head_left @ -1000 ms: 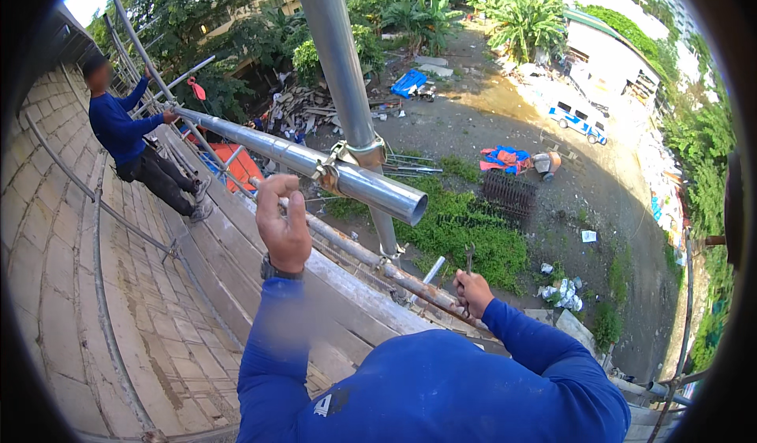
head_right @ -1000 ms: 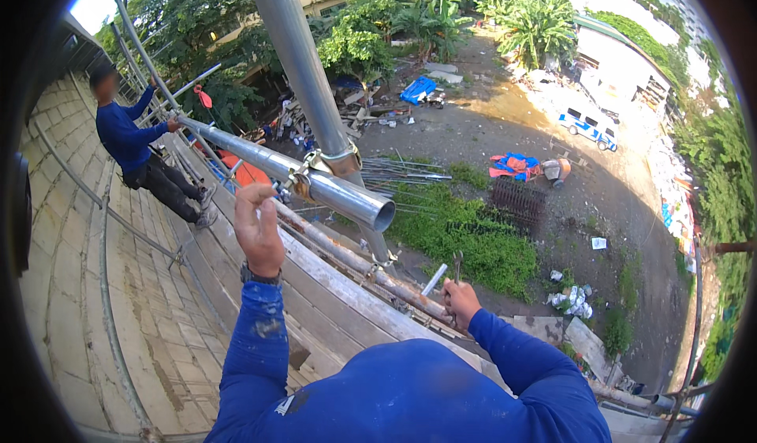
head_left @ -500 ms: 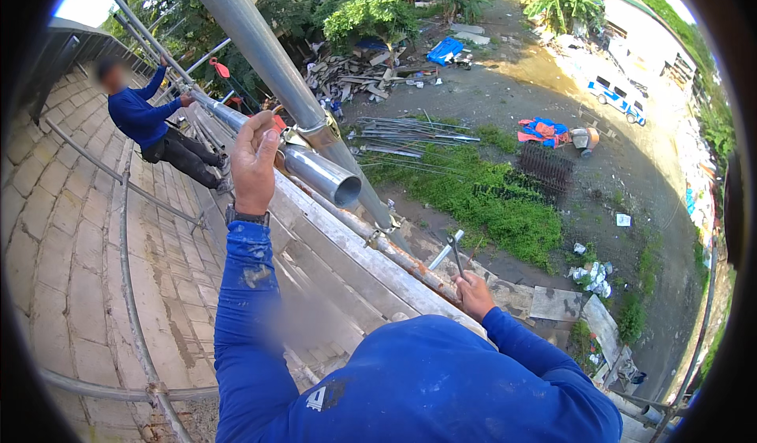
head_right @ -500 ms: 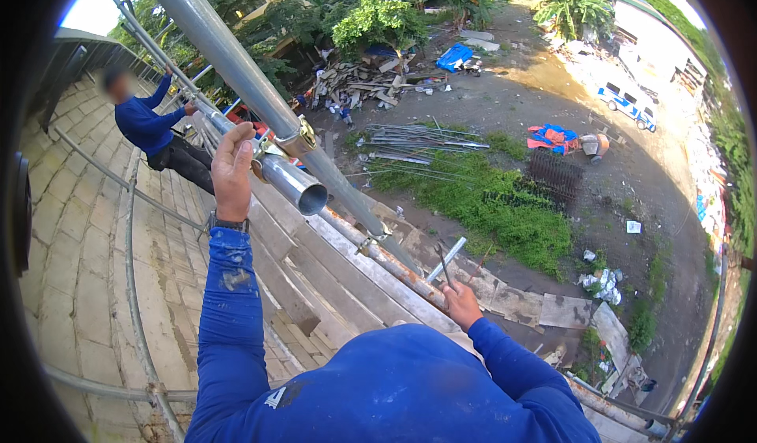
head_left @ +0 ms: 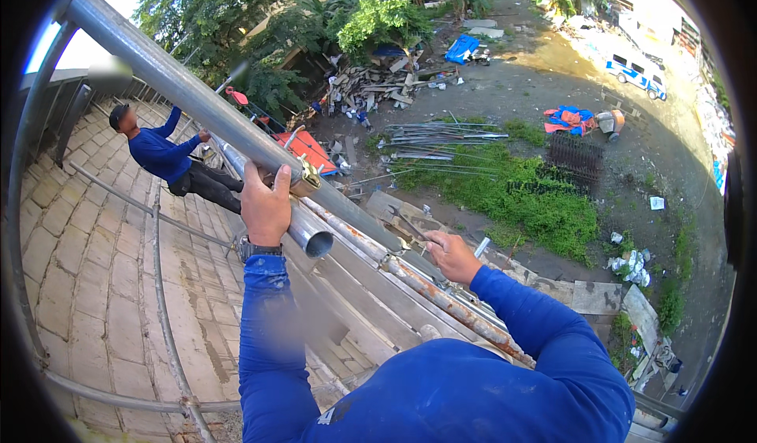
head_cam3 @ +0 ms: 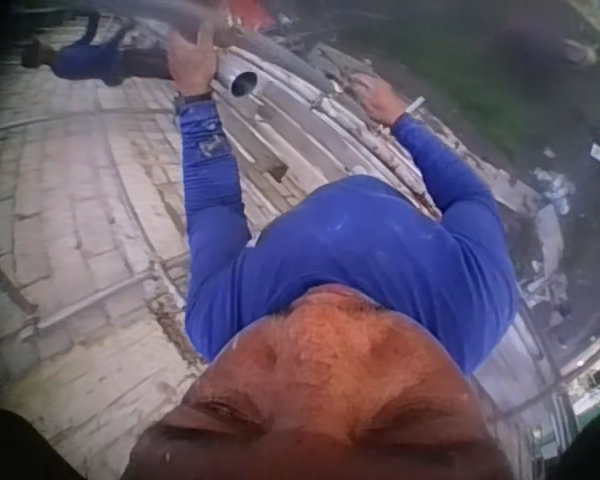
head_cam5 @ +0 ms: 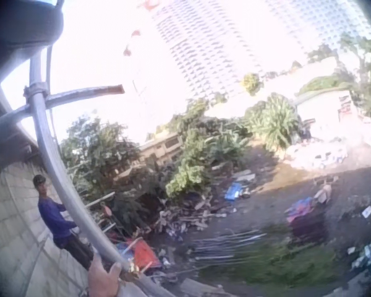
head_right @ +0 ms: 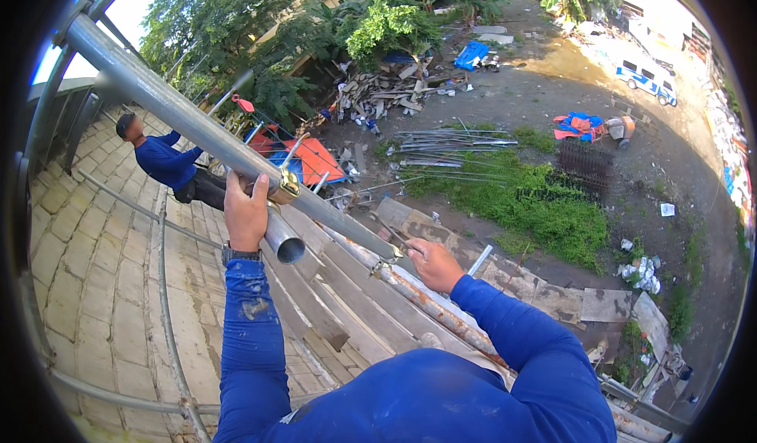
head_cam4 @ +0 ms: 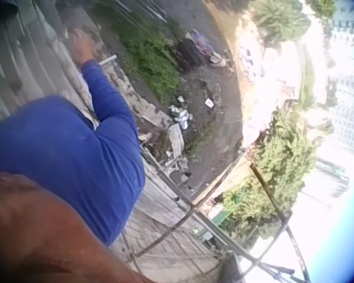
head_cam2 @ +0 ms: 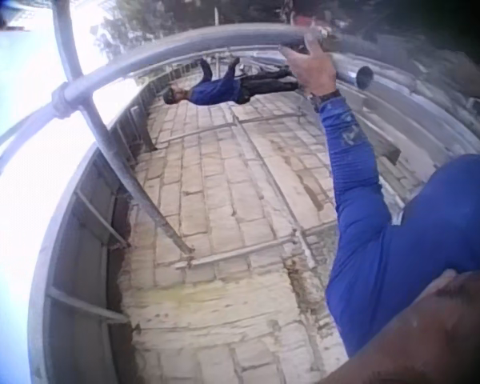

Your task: The person assembles a metal scaffolding structure on the exterior of a building. They use a wrench to tighten couplers on vertical and horizontal poles, securing the framework to the wall. Another worker is visible nearby assisting with the structure.

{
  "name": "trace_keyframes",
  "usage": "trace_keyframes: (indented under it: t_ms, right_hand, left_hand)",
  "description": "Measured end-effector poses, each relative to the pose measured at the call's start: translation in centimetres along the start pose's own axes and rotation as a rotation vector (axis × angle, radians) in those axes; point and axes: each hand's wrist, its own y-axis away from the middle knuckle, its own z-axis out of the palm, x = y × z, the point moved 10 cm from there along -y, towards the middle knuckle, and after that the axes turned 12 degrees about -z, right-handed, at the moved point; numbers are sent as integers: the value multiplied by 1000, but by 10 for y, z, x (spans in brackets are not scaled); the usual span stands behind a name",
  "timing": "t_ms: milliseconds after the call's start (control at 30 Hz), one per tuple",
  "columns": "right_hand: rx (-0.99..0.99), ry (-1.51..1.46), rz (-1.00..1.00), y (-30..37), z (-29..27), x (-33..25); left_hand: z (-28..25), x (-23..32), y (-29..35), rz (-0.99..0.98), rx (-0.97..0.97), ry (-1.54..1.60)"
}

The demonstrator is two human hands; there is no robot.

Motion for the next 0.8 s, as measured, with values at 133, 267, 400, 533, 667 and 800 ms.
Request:
trace_keyframes:
  t_ms: [133,267,400,533,667,800]
  right_hand:
    - [-66,141,-121,-85,-21,-51]
    - [-145,143,-213,-149,-11,-81]
    - [-59,17,-271,-173,-9,-80]
    - [85,-178,-190,-163,-1,-39]
    - [249,-186,-293,-144,-4,-47]
    - [190,-240,-572,-144,-25,-117]
  left_hand:
    - [-1,5,3,-52,-56,96]
    - [-2,6,4,-36,-61,161]
    - [0,19,2,-61,-2,61]
    - [2,16,-3,-79,38,234]
    - [-13,20,4,-84,145,279]
    - [-49,62,48,337,439,127]
